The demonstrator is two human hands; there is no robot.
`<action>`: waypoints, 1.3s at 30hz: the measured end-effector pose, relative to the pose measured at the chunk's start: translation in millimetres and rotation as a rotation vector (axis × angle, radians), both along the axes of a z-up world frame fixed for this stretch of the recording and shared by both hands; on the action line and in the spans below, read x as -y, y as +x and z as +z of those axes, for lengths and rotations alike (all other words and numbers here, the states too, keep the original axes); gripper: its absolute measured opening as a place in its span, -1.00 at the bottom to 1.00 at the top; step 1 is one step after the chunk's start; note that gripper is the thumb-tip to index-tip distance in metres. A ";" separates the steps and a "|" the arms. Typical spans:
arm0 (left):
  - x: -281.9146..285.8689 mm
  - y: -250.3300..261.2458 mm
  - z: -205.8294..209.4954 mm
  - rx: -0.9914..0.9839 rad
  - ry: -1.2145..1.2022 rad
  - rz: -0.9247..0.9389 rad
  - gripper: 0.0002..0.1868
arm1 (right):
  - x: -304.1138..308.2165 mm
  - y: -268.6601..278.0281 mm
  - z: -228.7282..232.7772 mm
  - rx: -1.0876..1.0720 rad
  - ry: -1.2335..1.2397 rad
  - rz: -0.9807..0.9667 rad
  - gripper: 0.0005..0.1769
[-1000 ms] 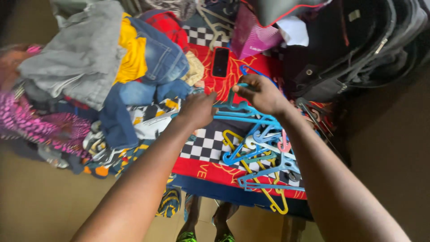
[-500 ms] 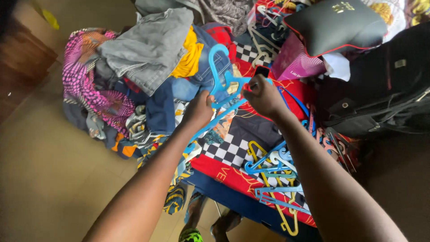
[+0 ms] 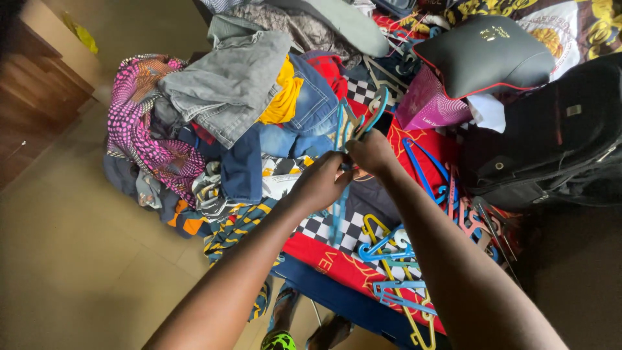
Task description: The recorder takes various clothing items from a bed, puts them onto hangers, and then hangs them inside a closet.
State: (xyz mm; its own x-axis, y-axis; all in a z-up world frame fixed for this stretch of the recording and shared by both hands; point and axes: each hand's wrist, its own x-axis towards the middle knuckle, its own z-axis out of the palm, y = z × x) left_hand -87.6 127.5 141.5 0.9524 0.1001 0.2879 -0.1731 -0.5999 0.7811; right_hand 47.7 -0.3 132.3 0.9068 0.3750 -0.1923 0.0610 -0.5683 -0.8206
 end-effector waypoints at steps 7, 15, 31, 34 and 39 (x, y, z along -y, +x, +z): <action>-58.0 12.4 -29.6 -0.106 0.140 -0.015 -0.53 | 23.0 8.5 17.5 0.316 -0.182 0.013 -0.78; -153.5 -10.6 -27.5 -0.322 0.534 0.159 -0.42 | 21.8 12.2 40.4 0.348 -0.277 0.048 -0.71; -222.6 64.7 -17.1 -0.232 0.683 0.149 -0.49 | -28.9 57.3 47.6 0.512 -0.294 0.116 -0.72; -238.2 82.1 -25.1 -0.151 0.691 0.130 -0.47 | -38.5 64.4 56.2 0.528 -0.311 0.052 -0.72; -252.4 108.0 -22.6 -0.165 0.728 0.134 -0.43 | -48.6 71.4 53.8 0.498 -0.379 -0.008 -0.67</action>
State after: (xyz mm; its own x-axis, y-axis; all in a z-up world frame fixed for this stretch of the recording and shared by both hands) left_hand 20.4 379.8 118.9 0.9820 0.0574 0.1802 0.0227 -0.9818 0.1888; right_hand 119.1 48.3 186.1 0.9246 0.3561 0.1354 0.3784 -0.8165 -0.4362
